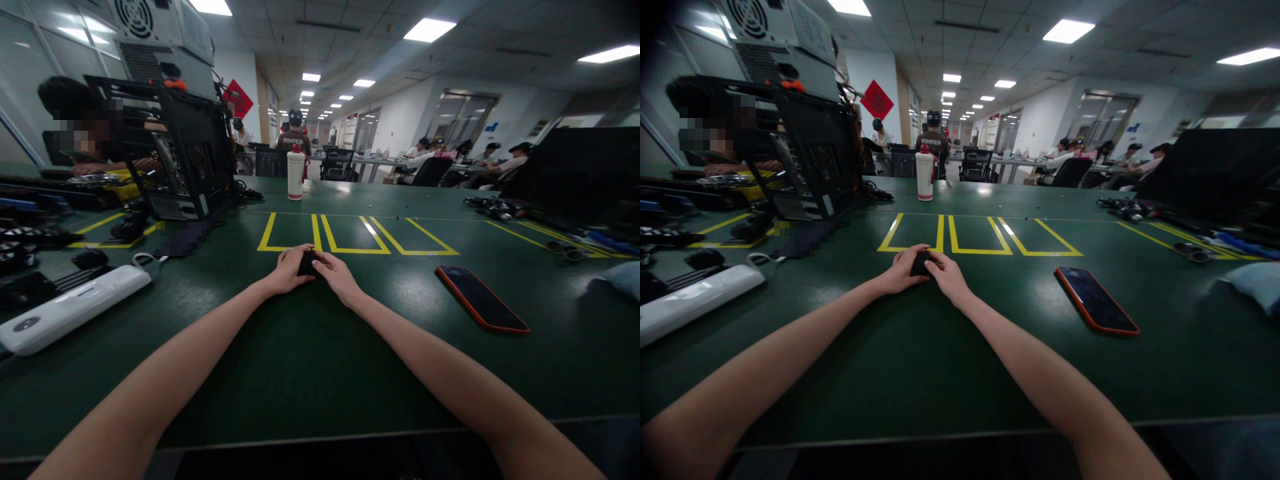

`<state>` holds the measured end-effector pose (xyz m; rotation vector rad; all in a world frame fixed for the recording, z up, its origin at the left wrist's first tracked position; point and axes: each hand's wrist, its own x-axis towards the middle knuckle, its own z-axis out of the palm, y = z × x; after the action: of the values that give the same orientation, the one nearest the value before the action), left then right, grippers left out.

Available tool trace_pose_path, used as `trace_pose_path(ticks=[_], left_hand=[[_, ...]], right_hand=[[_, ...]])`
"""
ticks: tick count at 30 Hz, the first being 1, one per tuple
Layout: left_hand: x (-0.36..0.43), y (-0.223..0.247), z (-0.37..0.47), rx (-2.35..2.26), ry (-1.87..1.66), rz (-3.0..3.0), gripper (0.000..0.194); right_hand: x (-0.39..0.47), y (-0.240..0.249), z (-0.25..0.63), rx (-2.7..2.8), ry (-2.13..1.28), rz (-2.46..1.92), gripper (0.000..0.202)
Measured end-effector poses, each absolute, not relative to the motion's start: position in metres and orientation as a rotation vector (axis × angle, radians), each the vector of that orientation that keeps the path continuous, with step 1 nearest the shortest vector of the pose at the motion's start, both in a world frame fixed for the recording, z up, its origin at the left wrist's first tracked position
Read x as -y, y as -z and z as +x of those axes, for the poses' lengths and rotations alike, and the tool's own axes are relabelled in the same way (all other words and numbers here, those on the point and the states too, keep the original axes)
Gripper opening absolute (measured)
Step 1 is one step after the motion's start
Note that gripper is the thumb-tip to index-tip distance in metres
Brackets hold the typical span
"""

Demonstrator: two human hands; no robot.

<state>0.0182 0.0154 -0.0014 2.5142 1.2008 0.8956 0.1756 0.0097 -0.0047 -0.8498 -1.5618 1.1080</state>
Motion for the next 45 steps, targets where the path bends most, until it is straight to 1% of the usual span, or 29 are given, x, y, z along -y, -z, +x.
trace_pose_path(ticks=[8,14,16,25,27,32,41,43,45], left_hand=[[-0.0137,0.0007,0.0184,-1.204,-0.901,2.533,0.065],[-0.0140,0.0007,0.0180,-1.207,-0.903,2.544,0.065],[-0.0145,0.0009,0.0179,-1.204,-0.903,2.542,0.065],[-0.0161,0.0029,0.0182,-1.218,-0.914,2.544,0.064],[-0.0165,0.0037,0.0181,-1.220,-0.914,2.548,0.064],[-0.0174,0.0054,0.0183,-1.235,-0.921,2.554,0.066],[-0.0139,0.0026,0.0178,-1.237,-0.916,2.572,0.063],[-0.0133,0.0027,0.0180,-1.246,-0.914,2.572,0.064],[-0.0131,0.0030,0.0182,-1.253,-0.912,2.571,0.064]], right_hand=[[-0.0036,-0.0001,0.1755,1.532,-1.122,-0.801,0.020],[-0.0091,0.0041,0.1768,1.531,-1.127,-0.889,0.030],[-0.0092,0.0035,0.1765,1.556,-1.132,-0.891,0.029],[-0.0035,0.0011,0.1751,1.525,-1.083,-0.819,0.016],[-0.0054,0.0031,0.1757,1.531,-1.064,-0.837,0.018],[-0.0093,0.0038,0.1758,1.548,-1.099,-0.870,0.030],[-0.0040,0.0014,0.1742,1.547,-1.081,-0.780,0.019],[-0.0050,0.0025,0.1749,1.555,-1.056,-0.793,0.020],[-0.0069,0.0039,0.1757,1.560,-1.053,-0.820,0.025]])
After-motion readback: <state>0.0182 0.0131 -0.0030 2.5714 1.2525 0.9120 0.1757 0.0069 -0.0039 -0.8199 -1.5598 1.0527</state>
